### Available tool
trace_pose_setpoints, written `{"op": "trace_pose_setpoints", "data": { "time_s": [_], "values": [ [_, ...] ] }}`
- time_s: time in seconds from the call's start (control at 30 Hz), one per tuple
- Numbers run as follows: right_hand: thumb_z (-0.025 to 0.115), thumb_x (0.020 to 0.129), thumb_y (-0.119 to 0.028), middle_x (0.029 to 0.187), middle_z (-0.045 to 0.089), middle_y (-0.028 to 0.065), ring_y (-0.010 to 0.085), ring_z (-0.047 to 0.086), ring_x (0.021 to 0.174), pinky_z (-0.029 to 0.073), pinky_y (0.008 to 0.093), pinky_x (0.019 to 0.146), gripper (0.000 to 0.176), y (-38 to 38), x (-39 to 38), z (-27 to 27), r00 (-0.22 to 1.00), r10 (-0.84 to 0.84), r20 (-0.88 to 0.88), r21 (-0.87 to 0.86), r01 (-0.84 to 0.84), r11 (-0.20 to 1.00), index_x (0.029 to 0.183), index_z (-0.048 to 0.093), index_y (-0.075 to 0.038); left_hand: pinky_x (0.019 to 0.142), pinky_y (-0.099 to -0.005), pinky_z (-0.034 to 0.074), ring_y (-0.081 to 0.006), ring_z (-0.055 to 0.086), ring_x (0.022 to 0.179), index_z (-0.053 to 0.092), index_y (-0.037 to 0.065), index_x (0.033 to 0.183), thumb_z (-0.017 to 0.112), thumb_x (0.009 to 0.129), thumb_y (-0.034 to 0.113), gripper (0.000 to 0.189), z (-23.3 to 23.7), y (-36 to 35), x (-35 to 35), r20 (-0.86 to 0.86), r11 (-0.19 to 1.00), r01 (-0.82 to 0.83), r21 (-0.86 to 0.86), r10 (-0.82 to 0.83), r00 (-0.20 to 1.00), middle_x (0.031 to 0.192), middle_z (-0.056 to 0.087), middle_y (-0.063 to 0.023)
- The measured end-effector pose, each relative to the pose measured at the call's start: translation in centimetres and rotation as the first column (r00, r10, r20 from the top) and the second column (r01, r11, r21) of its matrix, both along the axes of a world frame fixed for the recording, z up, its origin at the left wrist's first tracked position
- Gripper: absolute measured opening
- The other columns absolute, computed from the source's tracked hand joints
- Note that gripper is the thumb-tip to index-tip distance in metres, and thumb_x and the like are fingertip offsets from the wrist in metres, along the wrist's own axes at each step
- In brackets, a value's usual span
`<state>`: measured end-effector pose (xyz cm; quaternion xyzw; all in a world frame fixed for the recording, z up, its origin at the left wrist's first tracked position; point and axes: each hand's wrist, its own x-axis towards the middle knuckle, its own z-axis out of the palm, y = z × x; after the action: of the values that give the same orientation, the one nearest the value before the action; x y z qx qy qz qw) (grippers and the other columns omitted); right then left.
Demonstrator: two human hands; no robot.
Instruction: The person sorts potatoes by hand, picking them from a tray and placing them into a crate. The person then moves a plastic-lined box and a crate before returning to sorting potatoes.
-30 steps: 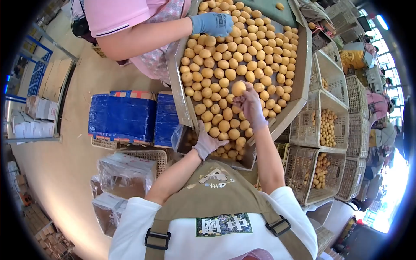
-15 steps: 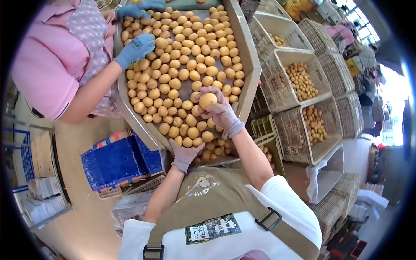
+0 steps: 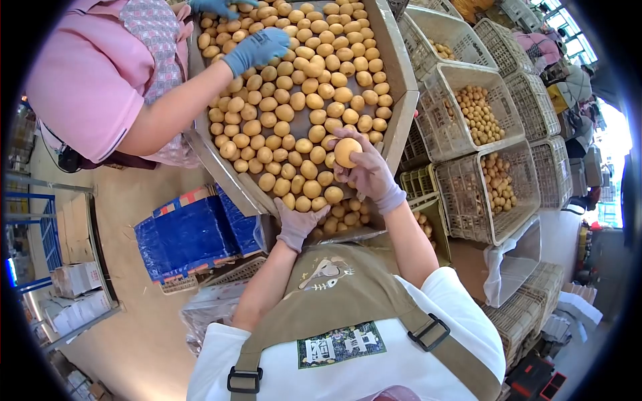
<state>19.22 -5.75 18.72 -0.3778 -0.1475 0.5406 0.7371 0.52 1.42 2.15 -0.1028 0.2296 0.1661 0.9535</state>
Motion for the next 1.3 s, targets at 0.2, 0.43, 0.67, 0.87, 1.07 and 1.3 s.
{"op": "trace_pose_setpoints", "data": {
  "time_s": [0.2, 0.43, 0.67, 0.87, 1.07, 1.3],
  "values": [
    [0.067, 0.085, -0.011, 0.104, 0.060, 0.0036, 0.0122, 0.057, 0.073, 0.044, 0.0237, 0.060, 0.032, -1.4, -0.2, -0.4, 0.997, 0.029, 0.070, -0.073, -0.023, 0.997, 0.116, 0.057, -0.010, 0.112, -0.0617, 0.033, -0.0315, 0.034, 0.141, 0.029, 0.011, 0.147, 0.070, 0.083, 0.050, 0.086, -5.2, -0.9, -0.9, -0.407, 0.350, 0.331, 0.876, 0.171, 0.897, 0.156, 0.030, -0.0116],
    [0.044, 0.101, -0.030, 0.086, 0.066, 0.0047, 0.0094, 0.045, 0.045, 0.030, 0.0227, 0.037, 0.028, -12.7, 4.3, -1.7, 0.842, -0.517, 0.154, -0.311, 0.538, 0.783, 0.108, 0.062, -0.009, 0.113, -0.0708, 0.023, -0.0367, 0.031, 0.142, 0.028, 0.016, 0.154, 0.041, 0.085, 0.077, 0.093, -3.1, 1.0, -0.4, -0.112, 0.977, 0.162, 0.140, -0.147, 0.983, 0.159, 0.029, -0.0062],
    [0.047, 0.098, -0.044, 0.085, 0.066, 0.0051, 0.0184, 0.061, 0.064, 0.058, 0.0258, 0.064, 0.039, -36.5, 11.1, -1.1, -0.154, -0.971, -0.185, 0.043, 0.986, -0.164, 0.093, 0.062, -0.008, 0.117, -0.0657, 0.023, -0.0373, 0.028, 0.143, 0.029, 0.009, 0.153, 0.054, 0.082, 0.062, 0.093, -4.2, 0.8, -0.5, -0.089, 0.993, 0.105, 0.046, -0.101, 0.991, 0.157, 0.031, -0.0112],
    [0.060, 0.097, -0.031, 0.104, 0.066, 0.0086, 0.0196, 0.064, 0.076, 0.054, 0.0345, 0.073, 0.040, -17.2, 6.7, -2.8, 0.508, -0.831, 0.226, -0.144, 0.862, 0.487, 0.127, 0.056, -0.005, 0.109, -0.0732, 0.026, -0.0332, 0.025, 0.147, 0.036, 0.019, 0.150, 0.040, 0.096, 0.052, 0.064, -2.6, 0.4, -0.1, -0.090, 0.983, 0.101, 0.151, -0.088, 0.992, 0.159, 0.032, -0.0020],
    [0.065, 0.087, -0.033, 0.132, 0.057, 0.0156, 0.0350, 0.055, 0.120, 0.040, 0.0473, 0.104, 0.047, -3.6, -1.0, -6.4, -0.320, 0.241, 0.916, -0.215, 0.117, 0.970, 0.130, 0.061, -0.014, 0.110, -0.0665, 0.027, -0.0282, 0.043, 0.136, 0.048, 0.014, 0.135, 0.054, 0.094, 0.045, 0.052, -7.0, -0.2, -1.9, -0.313, 0.900, 0.276, 0.337, -0.170, 0.934, 0.142, 0.051, -0.0028],
    [0.055, 0.089, -0.042, 0.136, 0.059, 0.0135, 0.0360, 0.062, 0.112, 0.045, 0.0460, 0.098, 0.045, -0.1, 0.0, -8.9, -0.235, 0.630, 0.740, -0.573, 0.271, 0.774, 0.124, 0.065, -0.016, 0.111, -0.0606, 0.022, -0.0251, 0.037, 0.139, 0.046, 0.018, 0.140, 0.058, 0.091, 0.055, 0.062, -2.8, -1.0, -1.9, -0.425, 0.950, 0.244, 0.196, -0.143, 0.894, 0.142, 0.049, 0.0005]
  ]
}}
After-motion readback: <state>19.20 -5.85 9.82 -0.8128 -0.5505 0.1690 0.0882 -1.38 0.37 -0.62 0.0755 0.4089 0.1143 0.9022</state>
